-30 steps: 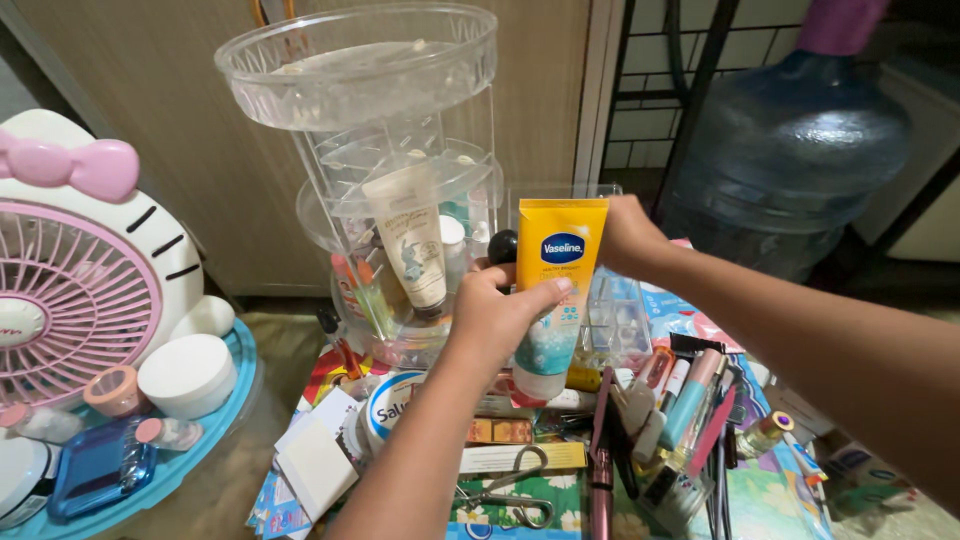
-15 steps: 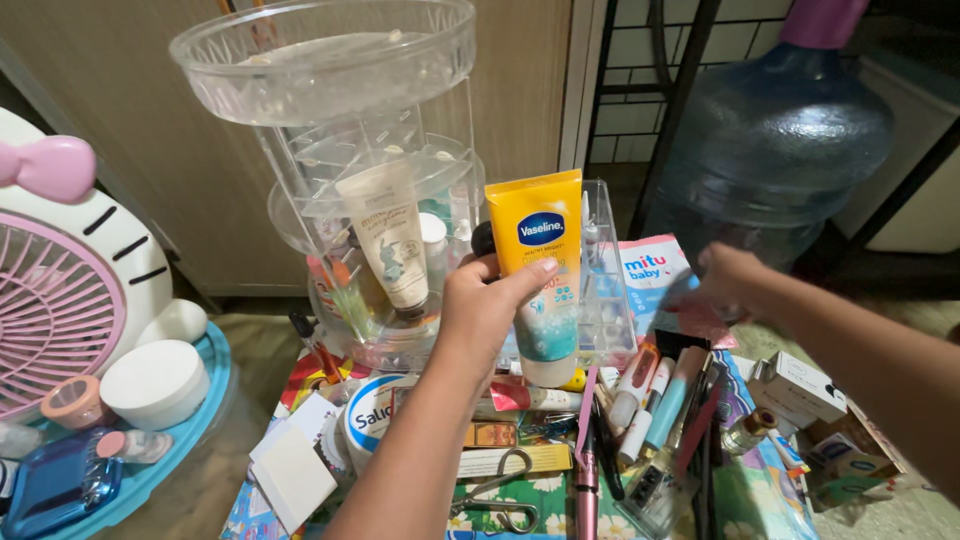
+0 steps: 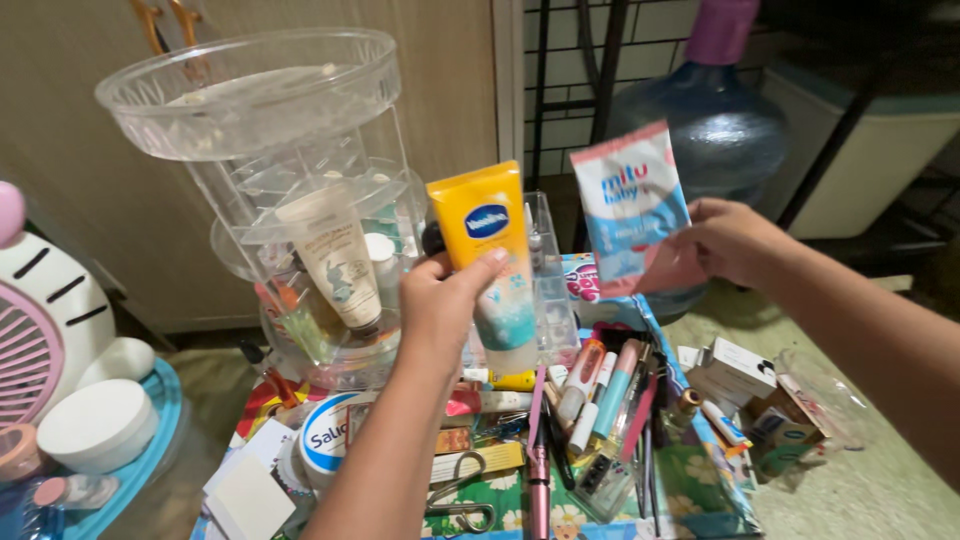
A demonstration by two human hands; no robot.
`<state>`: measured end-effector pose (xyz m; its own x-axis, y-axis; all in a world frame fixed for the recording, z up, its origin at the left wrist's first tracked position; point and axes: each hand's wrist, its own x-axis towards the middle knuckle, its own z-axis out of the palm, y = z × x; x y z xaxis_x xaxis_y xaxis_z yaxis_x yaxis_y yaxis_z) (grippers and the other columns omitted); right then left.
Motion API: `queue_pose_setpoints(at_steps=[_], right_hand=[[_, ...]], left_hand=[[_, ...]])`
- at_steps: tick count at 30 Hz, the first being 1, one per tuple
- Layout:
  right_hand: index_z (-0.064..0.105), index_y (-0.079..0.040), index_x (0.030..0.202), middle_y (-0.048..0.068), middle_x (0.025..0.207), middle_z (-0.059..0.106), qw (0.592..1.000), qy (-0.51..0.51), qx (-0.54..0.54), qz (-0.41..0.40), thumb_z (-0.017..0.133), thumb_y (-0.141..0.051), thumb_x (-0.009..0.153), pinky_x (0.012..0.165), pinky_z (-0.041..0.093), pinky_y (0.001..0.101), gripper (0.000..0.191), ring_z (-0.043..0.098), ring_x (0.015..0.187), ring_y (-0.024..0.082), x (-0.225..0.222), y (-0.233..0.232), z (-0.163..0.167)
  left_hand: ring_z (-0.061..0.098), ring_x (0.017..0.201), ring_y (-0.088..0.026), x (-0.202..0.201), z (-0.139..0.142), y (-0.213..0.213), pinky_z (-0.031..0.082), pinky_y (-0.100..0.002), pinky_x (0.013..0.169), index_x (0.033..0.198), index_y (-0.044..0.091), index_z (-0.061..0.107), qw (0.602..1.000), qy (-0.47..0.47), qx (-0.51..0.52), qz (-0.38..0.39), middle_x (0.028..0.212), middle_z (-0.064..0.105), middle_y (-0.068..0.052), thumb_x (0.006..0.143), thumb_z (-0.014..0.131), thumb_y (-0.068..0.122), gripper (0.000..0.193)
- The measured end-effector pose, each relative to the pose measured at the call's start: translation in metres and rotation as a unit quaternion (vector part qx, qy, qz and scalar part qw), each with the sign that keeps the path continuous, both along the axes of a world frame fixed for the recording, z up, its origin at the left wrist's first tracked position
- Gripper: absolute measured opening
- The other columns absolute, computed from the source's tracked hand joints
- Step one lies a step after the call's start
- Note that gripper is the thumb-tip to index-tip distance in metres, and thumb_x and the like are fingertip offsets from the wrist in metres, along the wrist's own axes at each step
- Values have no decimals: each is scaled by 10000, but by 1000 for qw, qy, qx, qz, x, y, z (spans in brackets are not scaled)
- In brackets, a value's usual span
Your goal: The person removes cosmetic bottles, tubes, and jars one at a time from a tiered rotating acrylic organizer and sets them on the table. After emptying the tiers, the person lifts the clear plastic trays off the central column and handles the top tier to take the organizer apart.
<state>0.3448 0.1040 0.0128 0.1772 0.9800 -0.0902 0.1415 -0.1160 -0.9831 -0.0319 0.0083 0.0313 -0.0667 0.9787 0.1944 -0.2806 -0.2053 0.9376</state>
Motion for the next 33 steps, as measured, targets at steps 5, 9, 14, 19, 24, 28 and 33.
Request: queue_pose_setpoints(at_steps=[5,9,14,19,24,28,33], right_hand=[[649,-18,1189,106,988,697,996,6,5,92,642,-9,858,770,600,387,331,709,871,217,-34,-27,40],[712,1,1212,90,1064,785,944,-196,31,264,671,-28,838,889,555,288,377,721,968,156,-86,-38,36],[714,-76,1226,46,1008,784,902,-198,-9,384,688,-103,833,839,591,296,394,719,925,139,-156,-38,10],[757,-100,1127,107,1002,791,874,-421,170,175,730,-153,842,840,594,328,291,771,934,207,-179,-20,-11],[719,-52,1145,194,1046,703,818,-460,314,141,742,-81,755,798,567,428,392,716,893,360,-172,20,-13],[742,-35,1102,203,955,734,781,-499,322,196,736,-103,797,808,567,435,313,708,884,380,-181,33,-16],[758,-61,1088,160,918,764,864,-441,194,147,688,-117,885,749,592,387,222,751,803,279,-187,18,-4]], left_hand=[[734,783,-128,-11,19,-7,575,-264,726,959,-34,797,991,42,59,114,918,801,-95,789,812,161,259],[741,785,-122,-25,38,-15,579,-262,723,948,-36,799,982,48,106,151,927,785,-78,774,818,153,257],[735,766,-124,-38,48,-29,578,-265,710,936,-28,804,989,22,79,124,894,799,-85,764,820,157,253],[727,745,-117,-44,40,-34,564,-258,692,924,-11,814,985,83,23,147,862,807,-77,751,831,184,261],[733,758,-118,-45,26,-31,574,-261,705,938,-32,801,996,22,40,74,887,803,-87,752,820,181,284],[730,761,-118,-44,16,-26,575,-266,713,942,-32,800,996,47,28,64,893,800,-86,753,819,185,288],[734,780,-122,-36,9,-17,582,-275,721,931,-51,812,991,95,56,76,914,789,-75,749,826,186,299]])
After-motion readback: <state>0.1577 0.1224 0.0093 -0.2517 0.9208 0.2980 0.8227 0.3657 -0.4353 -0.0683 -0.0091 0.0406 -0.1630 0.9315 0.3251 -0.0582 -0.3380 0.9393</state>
